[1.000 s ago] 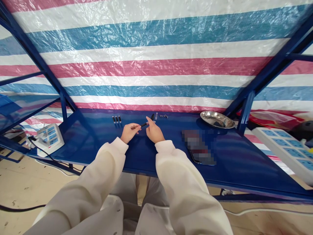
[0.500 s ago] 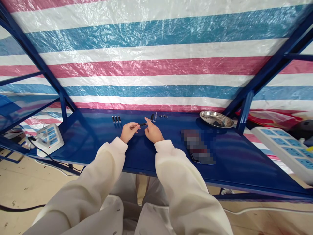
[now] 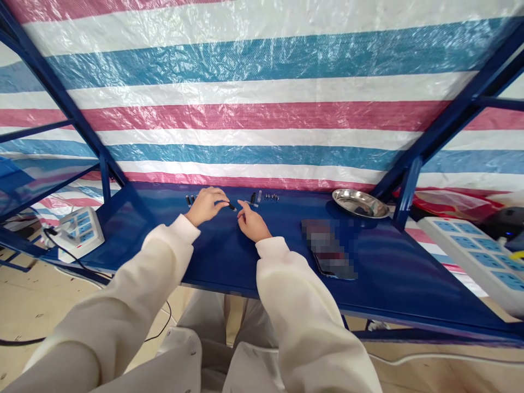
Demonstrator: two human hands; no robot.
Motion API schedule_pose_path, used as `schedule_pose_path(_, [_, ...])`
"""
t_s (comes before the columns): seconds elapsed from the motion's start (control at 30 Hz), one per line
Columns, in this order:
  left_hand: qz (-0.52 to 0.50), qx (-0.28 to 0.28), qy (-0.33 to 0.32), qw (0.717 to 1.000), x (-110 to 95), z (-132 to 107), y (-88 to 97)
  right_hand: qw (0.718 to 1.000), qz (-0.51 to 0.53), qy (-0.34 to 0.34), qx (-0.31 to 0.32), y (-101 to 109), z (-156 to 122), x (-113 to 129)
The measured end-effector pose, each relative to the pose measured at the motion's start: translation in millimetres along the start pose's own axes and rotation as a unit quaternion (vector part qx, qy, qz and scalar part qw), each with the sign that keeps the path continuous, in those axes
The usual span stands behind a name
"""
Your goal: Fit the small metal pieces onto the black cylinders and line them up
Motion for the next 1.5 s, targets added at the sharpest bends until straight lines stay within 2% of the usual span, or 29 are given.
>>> schedule_pose_path(0.07, [0.082,0.054,0.016,0.995,8.4,9.8,13.7,1.0,0.002,0.002,-0.003,0.4,-0.2,0.6])
schedule_pose_path(0.2, [0.182,0.125,0.072,0.973,42.9,22.9,32.2,1.0,0.001,0.0,-0.003,0.3,-0.4,-0.4])
schedule_pose_path(0.3, [0.205,0.152,0.101,0.962,67.3,24.5,31.9,1.0,0.002,-0.001,-0.001,-0.6,0.0,-1.5])
schedule_pose_path(0.4, [0.204,0.161,0.101,0.96,79.1,22.0,24.8,1.0,-0.001,0.003,-0.002,-0.8,0.2,-1.5])
schedule_pose_path(0.83, [0.189,0.169,0.108,0.961,98.6,16.4,8.8,1.0,-0.024,0.0,0.002,0.3,0.0,-1.9])
schedule_pose_path(1.03, [0.195,0.153,0.104,0.963,101.7,16.4,9.0,1.0,-0.024,-0.005,0.002,0.5,0.1,-3.2])
schedule_pose_path(1.37, [0.207,0.159,0.114,0.959,103.0,16.8,6.2,0.999,-0.026,-0.023,0.004,0.8,-0.3,-5.9])
schedule_pose_path(1.5, [0.194,0.157,0.115,0.962,104.4,16.0,7.9,0.998,-0.042,-0.051,-0.007,4.7,-0.3,-9.1])
Point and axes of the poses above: each hand's wrist, its own z-axis towards the middle knuckle, its own y-axis out of the back of the hand, x = y × z, the point moved 9 cm from there along z, towards the middle knuckle, and after that the axes turned 13 degrees about x, right-handed, at the moved point
